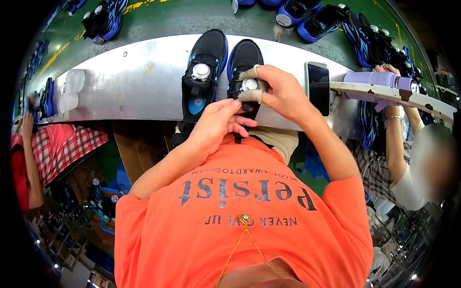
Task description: The person applies components to the tongues of shoes by hand, removing items from a container and pressing them onto the shoe material before placing the completed pairs on a conveyor belt.
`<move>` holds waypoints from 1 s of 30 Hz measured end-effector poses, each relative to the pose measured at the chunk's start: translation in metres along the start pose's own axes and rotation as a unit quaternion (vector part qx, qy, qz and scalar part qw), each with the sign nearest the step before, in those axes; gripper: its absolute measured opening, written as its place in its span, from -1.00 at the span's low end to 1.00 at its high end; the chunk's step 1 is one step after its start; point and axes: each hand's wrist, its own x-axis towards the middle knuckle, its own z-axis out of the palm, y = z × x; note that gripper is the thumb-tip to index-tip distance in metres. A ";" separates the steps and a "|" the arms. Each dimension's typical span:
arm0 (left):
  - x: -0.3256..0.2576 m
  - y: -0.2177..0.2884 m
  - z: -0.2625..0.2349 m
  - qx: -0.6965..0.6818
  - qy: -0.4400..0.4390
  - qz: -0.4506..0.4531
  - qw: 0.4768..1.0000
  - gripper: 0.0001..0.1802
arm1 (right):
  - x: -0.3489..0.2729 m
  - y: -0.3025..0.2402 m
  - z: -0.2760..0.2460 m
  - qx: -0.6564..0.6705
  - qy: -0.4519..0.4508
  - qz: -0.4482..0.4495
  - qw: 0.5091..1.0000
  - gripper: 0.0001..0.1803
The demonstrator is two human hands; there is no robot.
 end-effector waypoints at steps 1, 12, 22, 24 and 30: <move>0.001 -0.001 -0.002 0.012 -0.007 -0.001 1.000 -0.66 | -0.001 0.006 0.006 -0.027 0.045 -0.027 0.998 -0.60; 0.003 -0.005 -0.003 -0.008 -0.015 -0.012 1.000 -0.67 | 0.000 0.006 -0.002 0.015 0.000 -0.036 0.999 -0.59; 0.003 -0.011 -0.003 -0.029 -0.026 -0.010 0.999 -0.69 | -0.008 0.009 0.000 0.005 0.006 -0.034 0.999 -0.61; 0.003 -0.012 -0.005 -0.026 -0.027 -0.005 0.999 -0.69 | -0.007 0.012 -0.004 0.055 0.001 -0.083 0.995 -0.63; 0.002 -0.015 -0.005 -0.022 -0.026 -0.002 0.999 -0.65 | -0.014 0.006 0.008 0.011 0.044 -0.041 0.998 -0.64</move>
